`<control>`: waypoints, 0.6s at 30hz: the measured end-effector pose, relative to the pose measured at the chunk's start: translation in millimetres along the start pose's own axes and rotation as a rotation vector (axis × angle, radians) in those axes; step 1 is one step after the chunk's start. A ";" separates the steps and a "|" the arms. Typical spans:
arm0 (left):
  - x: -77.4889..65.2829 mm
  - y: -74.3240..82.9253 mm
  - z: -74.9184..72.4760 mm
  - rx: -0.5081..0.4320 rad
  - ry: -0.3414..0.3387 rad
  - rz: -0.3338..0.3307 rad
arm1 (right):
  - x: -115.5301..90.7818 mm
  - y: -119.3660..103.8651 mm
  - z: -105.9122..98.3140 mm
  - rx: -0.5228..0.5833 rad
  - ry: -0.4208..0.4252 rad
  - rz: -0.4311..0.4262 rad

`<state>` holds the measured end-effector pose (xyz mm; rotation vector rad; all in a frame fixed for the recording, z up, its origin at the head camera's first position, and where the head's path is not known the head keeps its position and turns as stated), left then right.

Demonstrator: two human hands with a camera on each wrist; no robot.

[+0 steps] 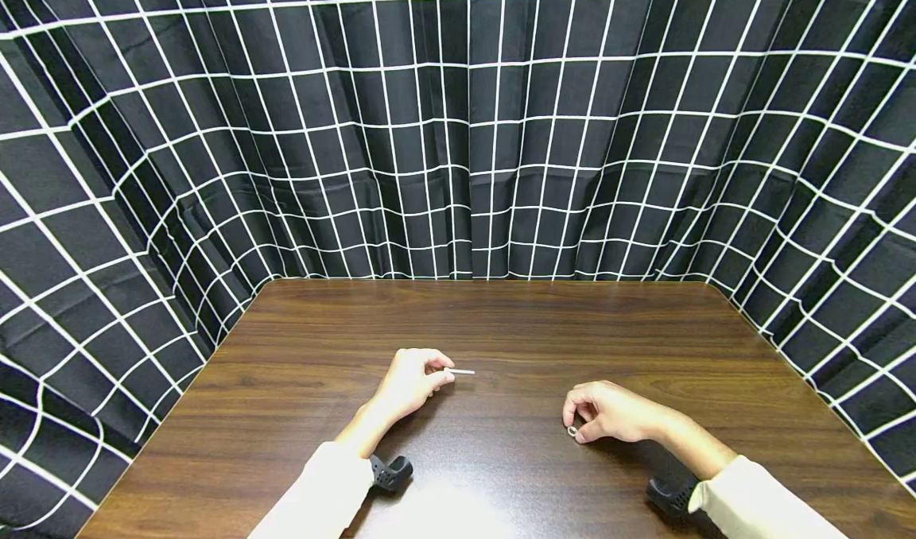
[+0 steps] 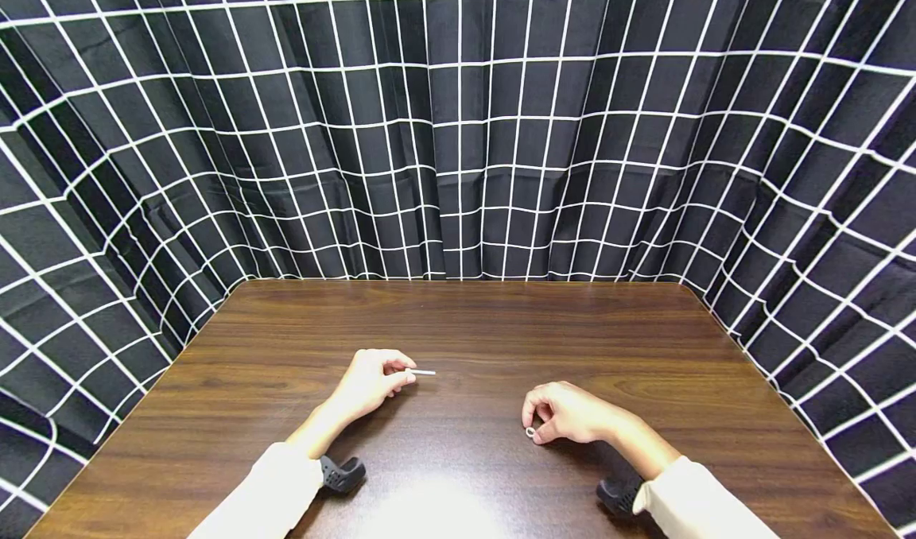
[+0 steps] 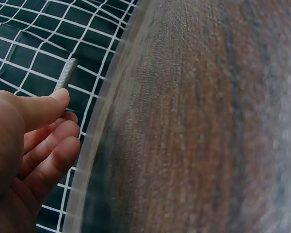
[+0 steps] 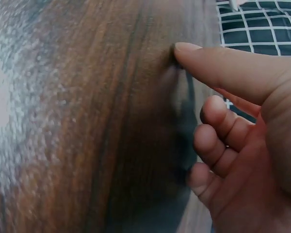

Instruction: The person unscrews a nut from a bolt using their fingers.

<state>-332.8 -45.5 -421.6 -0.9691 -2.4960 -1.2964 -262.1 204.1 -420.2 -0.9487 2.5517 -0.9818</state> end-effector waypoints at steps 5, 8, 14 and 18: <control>1.7 3.7 4.6 0.003 -0.033 0.022 | 7.2 1.7 -0.4 -0.029 0.041 -0.007; 4.3 4.2 7.0 0.059 -0.051 0.040 | 12.1 2.5 -1.1 -0.032 0.056 0.001; 8.7 6.4 11.0 0.151 -0.082 0.072 | 21.5 5.7 -2.7 -0.039 0.091 0.045; 10.2 6.7 13.4 0.156 -0.101 0.081 | 26.0 7.9 -4.4 -0.051 0.122 0.086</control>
Point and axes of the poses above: each hand's wrist, its own x-axis towards the middle knuckle, its own z-axis out of the palm, y = z × x, the point moved 9 cm from there along x, towards the middle knuckle, and after that the axes turned 7 degrees about z, right-handed, at the moved point
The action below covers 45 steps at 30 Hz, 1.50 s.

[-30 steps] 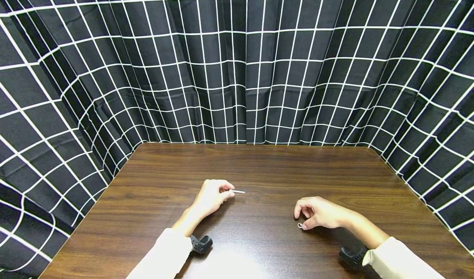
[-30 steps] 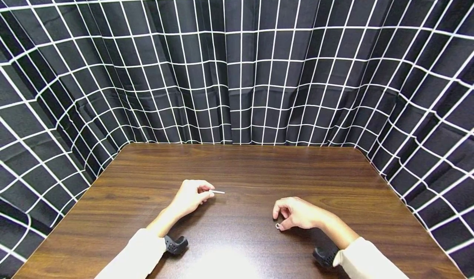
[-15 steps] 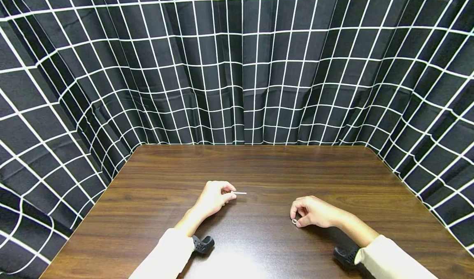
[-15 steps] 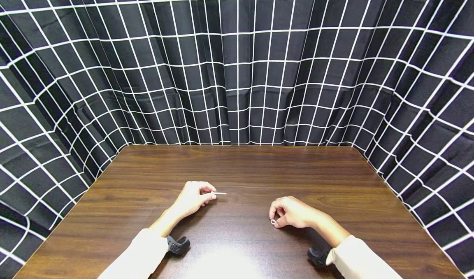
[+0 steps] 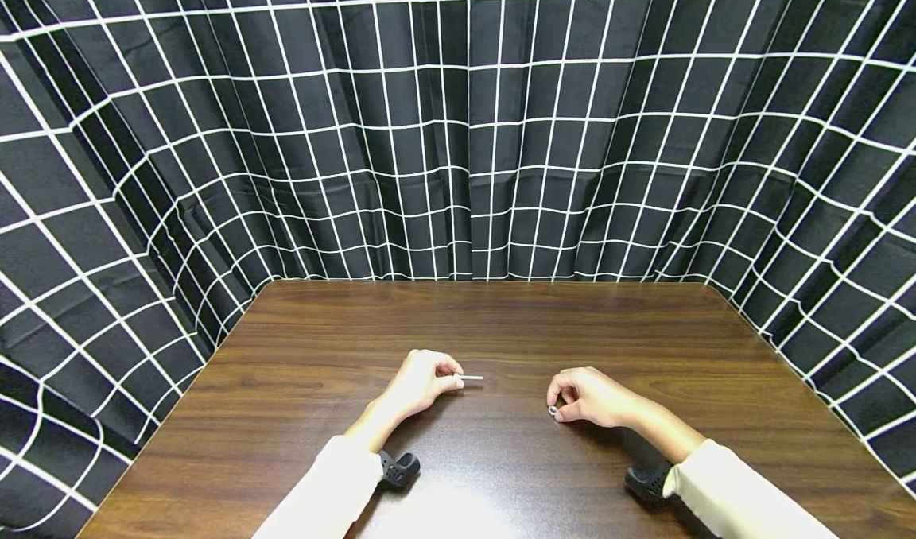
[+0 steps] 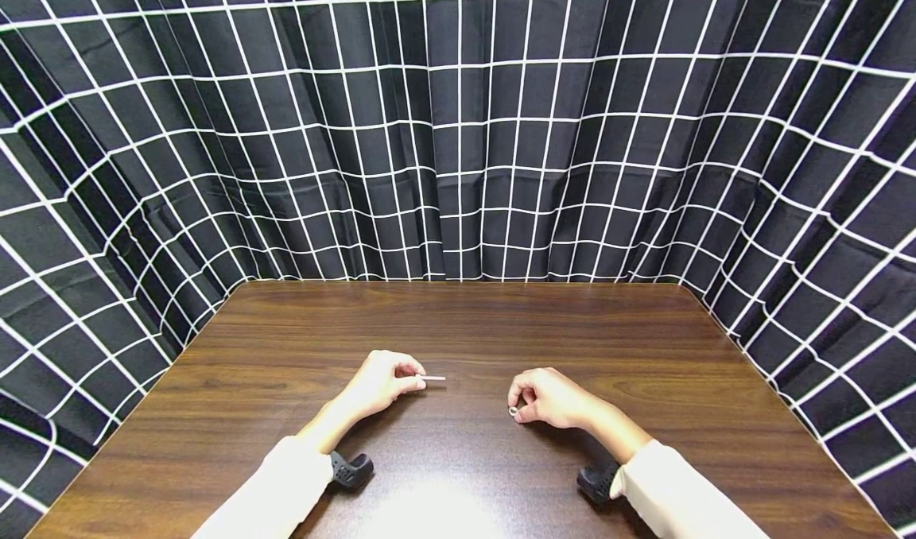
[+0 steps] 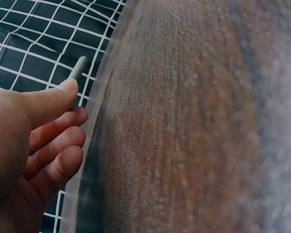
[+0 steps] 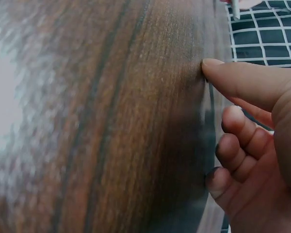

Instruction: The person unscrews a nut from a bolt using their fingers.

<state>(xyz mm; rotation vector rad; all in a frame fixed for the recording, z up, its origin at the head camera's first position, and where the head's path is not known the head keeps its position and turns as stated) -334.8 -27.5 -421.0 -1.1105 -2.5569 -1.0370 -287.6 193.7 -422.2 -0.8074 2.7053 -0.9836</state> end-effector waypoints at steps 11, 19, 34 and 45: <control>3.6 1.7 4.3 0.036 -0.015 0.058 | 13.8 3.1 -3.3 -0.037 0.054 0.063; 8.4 -3.3 10.5 -0.004 -0.054 -0.004 | 25.4 3.7 -2.1 -0.045 0.079 0.100; 15.8 -9.4 16.2 0.016 -0.087 -0.044 | 46.0 -1.5 0.6 -0.049 0.156 0.142; 17.0 -8.7 15.4 0.021 -0.104 -0.078 | 52.5 0.0 0.8 -0.033 0.183 0.171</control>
Point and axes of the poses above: each hand's wrist, its own x-axis towards the middle knuckle, its own z-axis out of the palm, y = z × x, the point moved 9 cm from there along x, towards the middle knuckle, and after that the axes turned 7 degrees about z, right-handed, at the moved point
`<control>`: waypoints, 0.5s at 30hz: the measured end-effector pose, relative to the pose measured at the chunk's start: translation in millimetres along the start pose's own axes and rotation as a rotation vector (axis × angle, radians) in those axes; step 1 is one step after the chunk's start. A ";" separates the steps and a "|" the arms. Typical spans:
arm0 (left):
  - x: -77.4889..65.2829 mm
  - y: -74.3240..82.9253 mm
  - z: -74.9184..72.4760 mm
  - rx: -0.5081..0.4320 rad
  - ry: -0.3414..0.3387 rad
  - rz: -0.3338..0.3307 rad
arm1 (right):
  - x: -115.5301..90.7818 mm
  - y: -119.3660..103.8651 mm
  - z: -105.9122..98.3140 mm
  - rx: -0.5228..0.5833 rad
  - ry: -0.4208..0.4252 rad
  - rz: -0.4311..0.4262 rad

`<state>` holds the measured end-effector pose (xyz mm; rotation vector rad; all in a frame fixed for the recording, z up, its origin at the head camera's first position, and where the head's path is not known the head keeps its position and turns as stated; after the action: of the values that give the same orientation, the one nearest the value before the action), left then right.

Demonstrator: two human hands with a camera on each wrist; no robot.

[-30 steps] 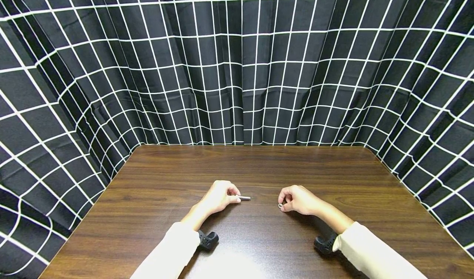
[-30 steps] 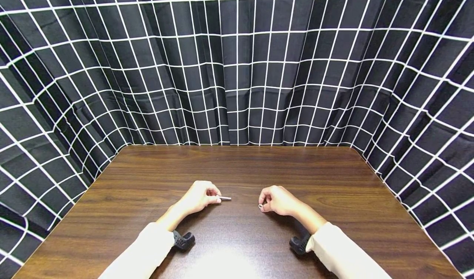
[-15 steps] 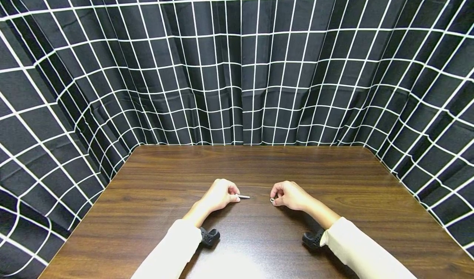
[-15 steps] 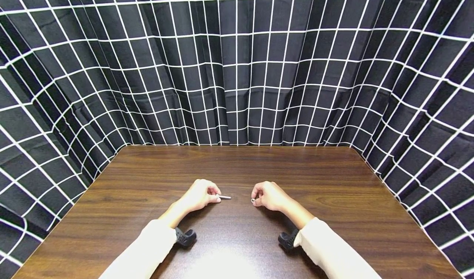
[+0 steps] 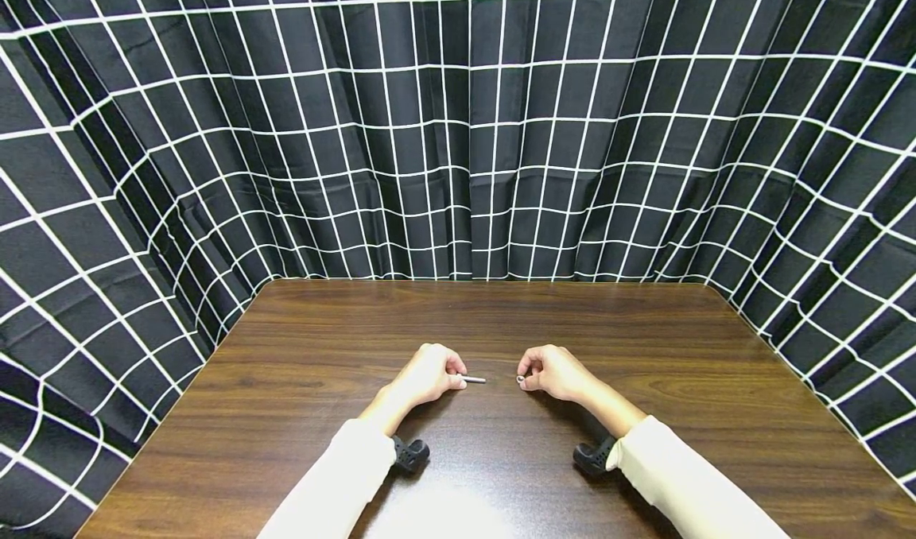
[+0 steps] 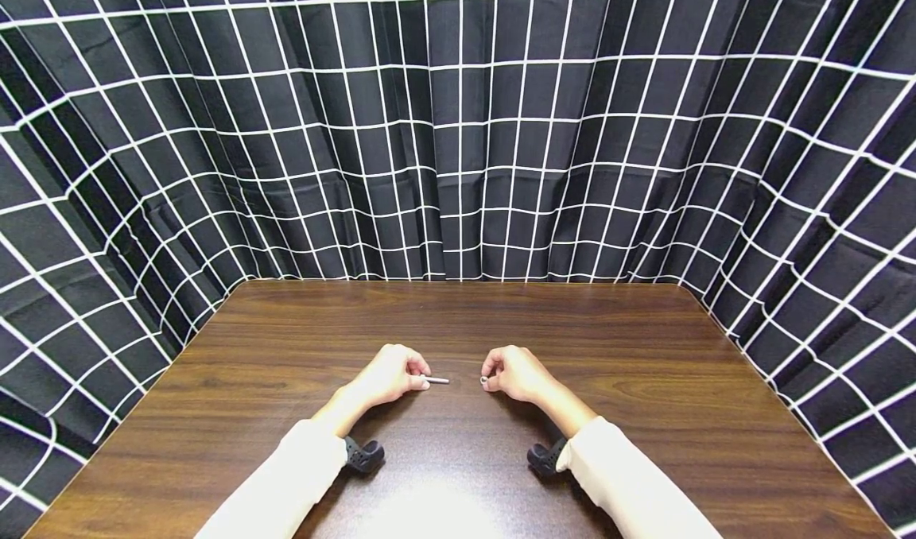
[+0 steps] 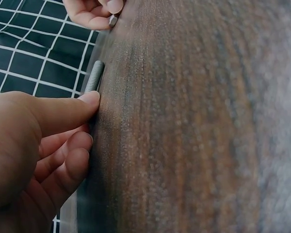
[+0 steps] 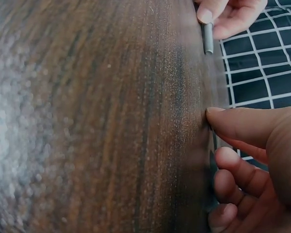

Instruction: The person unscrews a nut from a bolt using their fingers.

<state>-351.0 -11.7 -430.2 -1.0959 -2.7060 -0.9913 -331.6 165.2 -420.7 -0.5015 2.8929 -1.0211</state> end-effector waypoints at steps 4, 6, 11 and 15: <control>0.1 -0.5 1.1 0.007 0.000 -0.013 | -0.1 1.2 0.1 -0.005 -0.003 0.012; -0.3 -1.5 1.3 0.012 0.001 -0.020 | -0.1 2.0 0.6 -0.012 -0.004 0.017; -1.0 -3.3 1.5 0.020 0.005 -0.031 | -1.0 -0.1 -1.0 -0.006 -0.008 -0.004; -0.9 -4.0 1.5 0.014 0.010 -0.031 | -2.2 0.8 -3.3 0.001 -0.016 -0.018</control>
<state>-352.7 -13.6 -433.8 -1.0475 -2.7253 -0.9781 -330.2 168.4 -418.7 -0.5340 2.8792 -1.0153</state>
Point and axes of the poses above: each hand's wrist, its own x-axis towards the middle knuckle, its own z-axis out of the palm, y = z × x, the point moved 9 cm from there along x, towards the middle knuckle, and after that the axes turned 7 degrees about z, right-handed, at the moved point
